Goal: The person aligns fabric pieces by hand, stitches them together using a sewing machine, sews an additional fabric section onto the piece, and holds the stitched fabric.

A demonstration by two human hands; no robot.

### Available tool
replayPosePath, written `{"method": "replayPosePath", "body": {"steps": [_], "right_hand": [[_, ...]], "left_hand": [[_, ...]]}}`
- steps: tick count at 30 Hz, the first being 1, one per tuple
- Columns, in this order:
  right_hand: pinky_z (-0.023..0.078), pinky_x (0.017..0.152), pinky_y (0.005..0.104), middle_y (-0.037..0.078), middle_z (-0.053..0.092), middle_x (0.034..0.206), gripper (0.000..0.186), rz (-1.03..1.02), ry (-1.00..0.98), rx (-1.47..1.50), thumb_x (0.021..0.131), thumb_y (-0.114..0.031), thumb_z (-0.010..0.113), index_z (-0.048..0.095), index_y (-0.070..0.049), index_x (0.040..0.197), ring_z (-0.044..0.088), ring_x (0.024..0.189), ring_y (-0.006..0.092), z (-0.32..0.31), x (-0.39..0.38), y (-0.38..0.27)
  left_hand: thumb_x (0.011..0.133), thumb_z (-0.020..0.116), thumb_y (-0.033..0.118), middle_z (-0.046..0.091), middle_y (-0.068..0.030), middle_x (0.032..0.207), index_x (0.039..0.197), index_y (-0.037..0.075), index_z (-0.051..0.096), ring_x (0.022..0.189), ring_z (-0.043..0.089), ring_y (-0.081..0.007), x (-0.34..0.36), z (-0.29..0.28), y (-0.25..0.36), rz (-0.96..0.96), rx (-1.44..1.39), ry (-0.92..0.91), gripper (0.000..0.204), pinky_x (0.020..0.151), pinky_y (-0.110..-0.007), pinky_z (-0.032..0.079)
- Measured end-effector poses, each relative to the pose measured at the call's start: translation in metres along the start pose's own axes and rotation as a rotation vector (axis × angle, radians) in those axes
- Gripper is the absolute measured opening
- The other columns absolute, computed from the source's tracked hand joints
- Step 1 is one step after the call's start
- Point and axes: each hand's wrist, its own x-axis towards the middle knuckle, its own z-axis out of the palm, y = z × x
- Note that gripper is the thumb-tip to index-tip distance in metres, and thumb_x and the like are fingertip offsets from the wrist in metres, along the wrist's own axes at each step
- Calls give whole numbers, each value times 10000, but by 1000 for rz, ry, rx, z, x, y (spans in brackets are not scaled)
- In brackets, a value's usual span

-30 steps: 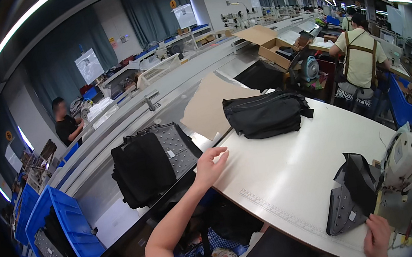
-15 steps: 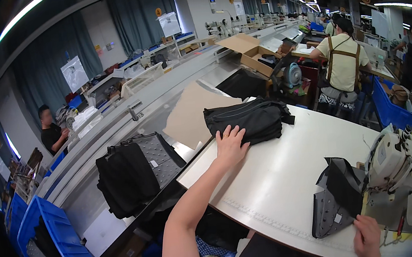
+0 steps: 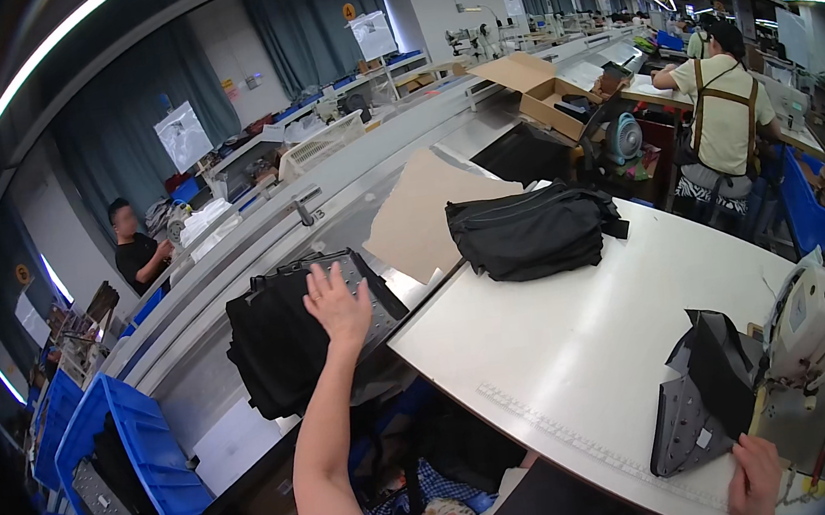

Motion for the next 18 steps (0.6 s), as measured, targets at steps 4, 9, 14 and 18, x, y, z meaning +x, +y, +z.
{"method": "replayPosePath", "body": {"steps": [4, 9, 14, 18], "right_hand": [[472, 1016, 443, 199, 667, 1231, 321, 19, 3, -12, 872, 73, 574, 674, 17, 1172, 615, 1154, 387, -1, -4, -2], [467, 1021, 444, 203, 658, 1249, 328, 1, -14, -2, 878, 63, 569, 668, 15, 1187, 608, 1169, 388, -1, -3, -1], [460, 1030, 444, 204, 652, 1261, 328, 0, -6, 3, 886, 58, 561, 661, 20, 1196, 602, 1179, 388, -1, -5, -3], [450, 1045, 442, 206, 644, 1276, 320, 24, -17, 13, 899, 68, 537, 664, 26, 1190, 593, 1195, 383, -5, -5, -7]], "left_hand": [[846, 725, 333, 385, -241, 1532, 1438, 21, 456, 1444, 325, -417, -3, -27, -44, -90, 319, -175, 722, 1123, -620, 275], [818, 681, 112, 549, -193, 1337, 1360, 30, 521, 1210, 528, -364, 12, -26, -86, -115, -30, -232, 570, 955, -479, 474], [827, 779, 237, 561, -153, 1225, 1249, 44, 590, 1136, 545, -368, -5, -34, -86, -164, -84, 151, 502, 968, -461, 473], [840, 770, 231, 556, -137, 1259, 1274, 75, 588, 1183, 524, -365, -13, -41, -93, -225, -145, 53, 496, 994, -459, 455]]}}
